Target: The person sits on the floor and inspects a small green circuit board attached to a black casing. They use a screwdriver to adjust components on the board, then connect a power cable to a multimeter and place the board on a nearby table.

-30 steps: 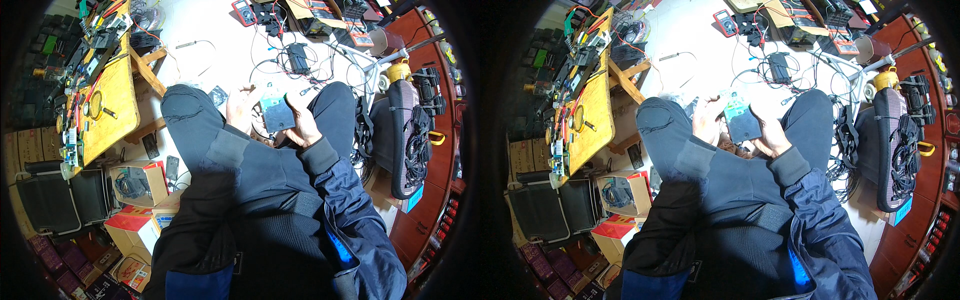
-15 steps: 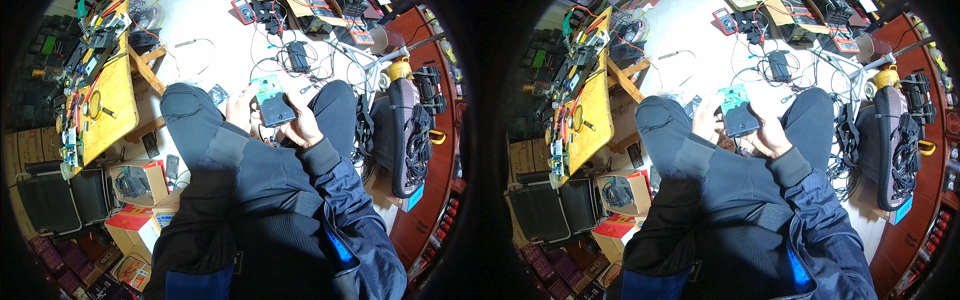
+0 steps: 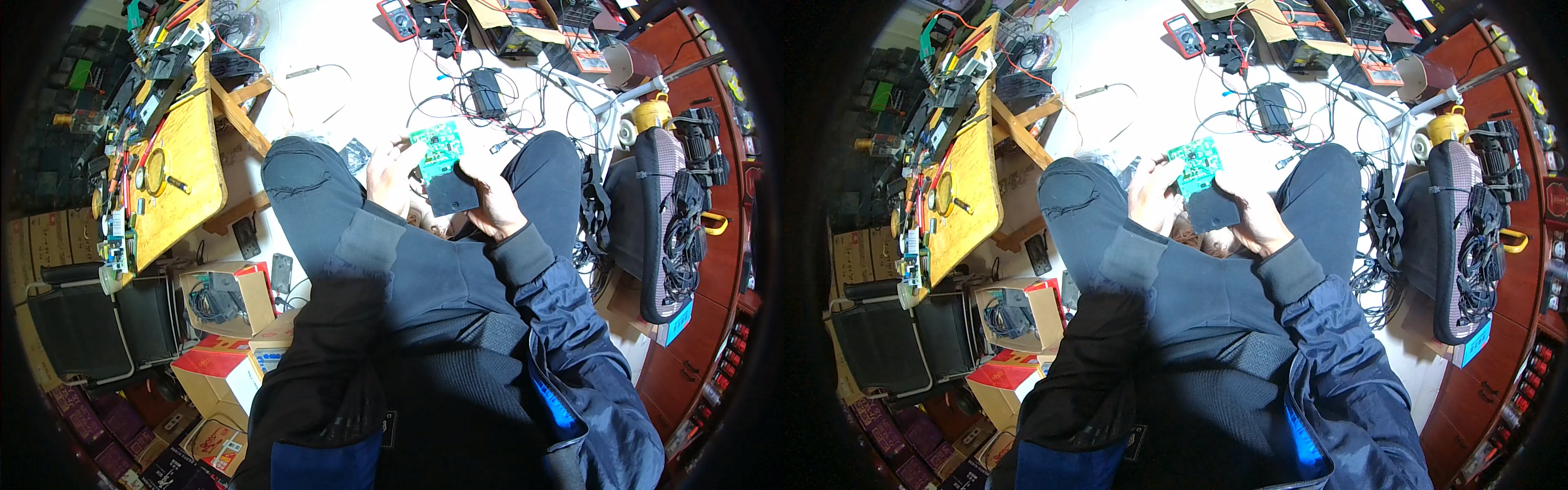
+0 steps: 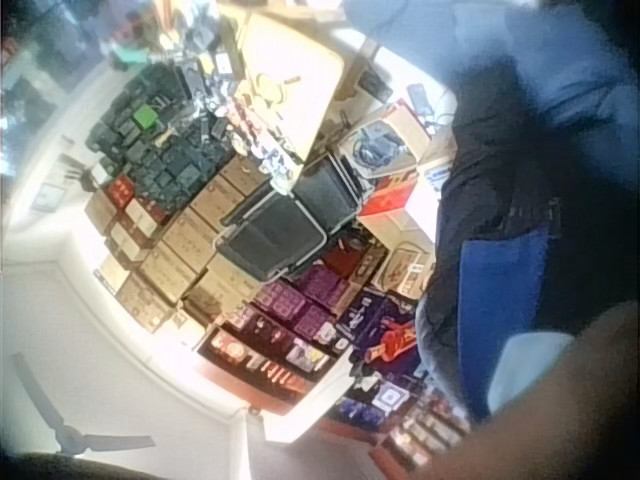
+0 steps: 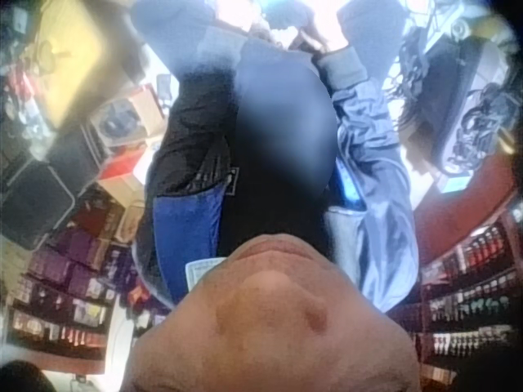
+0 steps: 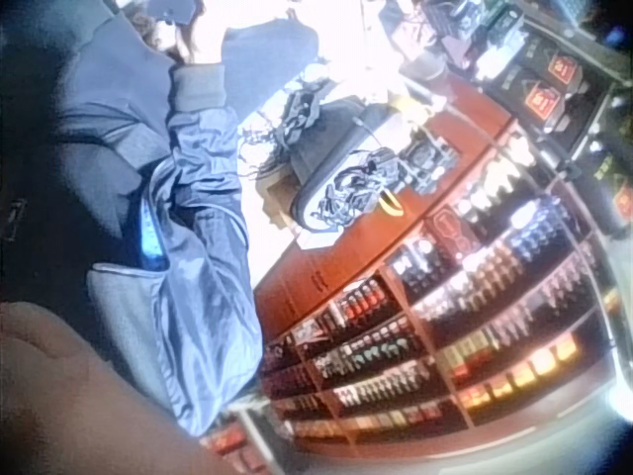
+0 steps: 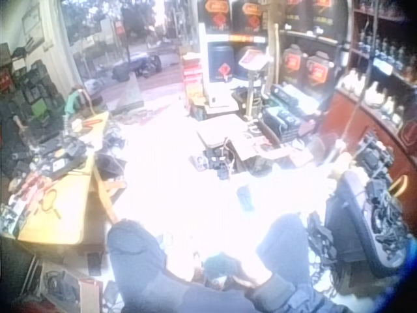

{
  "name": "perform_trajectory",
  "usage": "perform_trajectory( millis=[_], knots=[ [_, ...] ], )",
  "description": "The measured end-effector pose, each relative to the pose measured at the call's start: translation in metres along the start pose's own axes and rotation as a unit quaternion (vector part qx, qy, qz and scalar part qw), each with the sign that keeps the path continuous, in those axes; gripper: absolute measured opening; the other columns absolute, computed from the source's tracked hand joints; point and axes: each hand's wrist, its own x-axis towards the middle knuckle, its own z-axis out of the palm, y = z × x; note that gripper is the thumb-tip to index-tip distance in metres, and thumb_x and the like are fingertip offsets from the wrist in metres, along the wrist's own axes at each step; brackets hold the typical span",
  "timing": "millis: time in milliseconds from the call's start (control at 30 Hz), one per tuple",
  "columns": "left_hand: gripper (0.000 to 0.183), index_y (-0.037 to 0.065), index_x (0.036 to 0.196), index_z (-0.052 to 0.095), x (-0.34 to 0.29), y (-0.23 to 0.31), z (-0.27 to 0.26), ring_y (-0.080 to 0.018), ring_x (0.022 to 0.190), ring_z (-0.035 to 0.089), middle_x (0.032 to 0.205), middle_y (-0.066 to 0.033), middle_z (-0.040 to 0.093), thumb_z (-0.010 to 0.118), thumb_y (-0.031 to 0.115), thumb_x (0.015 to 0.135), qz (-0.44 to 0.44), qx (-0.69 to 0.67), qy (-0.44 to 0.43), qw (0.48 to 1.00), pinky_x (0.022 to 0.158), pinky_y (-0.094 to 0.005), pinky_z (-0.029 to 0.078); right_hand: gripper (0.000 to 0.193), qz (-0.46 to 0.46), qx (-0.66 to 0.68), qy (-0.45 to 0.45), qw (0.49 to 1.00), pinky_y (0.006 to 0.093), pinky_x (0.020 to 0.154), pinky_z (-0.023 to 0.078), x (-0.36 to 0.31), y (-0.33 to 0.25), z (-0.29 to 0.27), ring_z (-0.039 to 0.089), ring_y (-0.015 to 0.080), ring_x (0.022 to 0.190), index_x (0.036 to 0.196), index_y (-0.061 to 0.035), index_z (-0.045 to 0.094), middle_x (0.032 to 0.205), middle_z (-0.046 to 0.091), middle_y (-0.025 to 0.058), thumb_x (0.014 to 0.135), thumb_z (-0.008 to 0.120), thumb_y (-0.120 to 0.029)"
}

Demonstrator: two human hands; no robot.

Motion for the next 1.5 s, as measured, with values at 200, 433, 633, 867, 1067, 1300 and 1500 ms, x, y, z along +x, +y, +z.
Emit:
perform_trajectory(
  millis=[200,433,633,867,1067,1300,1500],
  knots=[
    [0.038,-0.005,0.124,0.059,0.000,-0.002,-0.001,-0.0178,0.107,0.063,0.116,-0.0121,0.066,0.072,0.002,0.090,0.037,0.020,-0.035,0.998,0.094,-0.0290,0.051,0.039,-0.053,-0.068,-0.011,0.996,0.0318,0.094,0.055,-0.002,-0.006,0.009,0.068,0.0170,0.105,0.130,0.0035,0.062,0.117,0.071,0.0098,0.098,0.067,-0.019],
    [0.039,-0.004,0.125,0.059,-0.004,0.000,0.000,-0.0172,0.108,0.063,0.115,-0.0107,0.067,0.073,-0.001,0.089,0.089,0.046,-0.088,0.991,0.094,-0.0291,0.052,0.039,-0.071,-0.103,-0.014,0.992,0.0314,0.098,0.051,0.003,-0.004,0.004,0.066,0.0157,0.108,0.130,0.0030,0.063,0.118,0.071,0.0091,0.096,0.067,-0.016],
    [0.044,-0.006,0.127,0.057,-0.008,0.003,0.005,-0.0185,0.108,0.062,0.118,-0.0131,0.063,0.074,-0.001,0.087,0.104,0.077,-0.085,0.988,0.097,-0.0307,0.051,0.035,-0.082,-0.119,-0.029,0.989,0.0323,0.102,0.048,0.007,-0.002,-0.001,0.065,0.0162,0.112,0.129,0.0004,0.065,0.120,0.071,0.0075,0.097,0.065,-0.014],
    [0.045,-0.004,0.126,0.060,-0.009,0.004,0.006,-0.0176,0.110,0.059,0.118,-0.0113,0.062,0.077,-0.001,0.085,0.109,0.118,-0.068,0.985,0.097,-0.0306,0.050,0.034,-0.068,-0.115,-0.013,0.991,0.0297,0.101,0.047,0.008,-0.001,-0.003,0.064,0.0136,0.110,0.129,-0.0006,0.065,0.118,0.072,0.0054,0.097,0.066,-0.013],
    [0.044,-0.004,0.125,0.060,-0.010,0.005,0.007,-0.0170,0.109,0.061,0.117,-0.0118,0.064,0.077,-0.003,0.085,0.109,0.138,-0.062,0.982,0.096,-0.0295,0.051,0.033,-0.096,-0.144,0.000,0.985,0.0283,0.098,0.047,0.009,0.001,-0.007,0.064,0.0131,0.105,0.126,0.0017,0.067,0.115,0.072,0.0058,0.097,0.068,-0.014],
    [0.044,-0.004,0.123,0.061,-0.012,0.001,0.011,-0.0161,0.102,0.064,0.110,-0.0110,0.067,0.079,-0.001,0.084,0.160,0.162,-0.045,0.973,0.090,-0.0289,0.054,0.034,-0.118,-0.232,0.019,0.965,0.0283,0.098,0.046,0.013,0.002,-0.016,0.061,0.0115,0.106,0.126,0.0010,0.067,0.113,0.070,0.0039,0.096,0.072,-0.015],
    [0.044,-0.001,0.121,0.063,-0.014,0.000,0.013,-0.0120,0.093,0.060,0.105,-0.0059,0.066,0.082,0.000,0.081,0.186,0.217,-0.024,0.958,0.086,-0.0270,0.051,0.038,-0.214,-0.257,0.067,0.940,0.0302,0.100,0.048,0.009,0.006,-0.007,0.062,0.0151,0.106,0.128,0.0019,0.063,0.116,0.067,0.0069,0.093,0.075,-0.009]
  ],
)
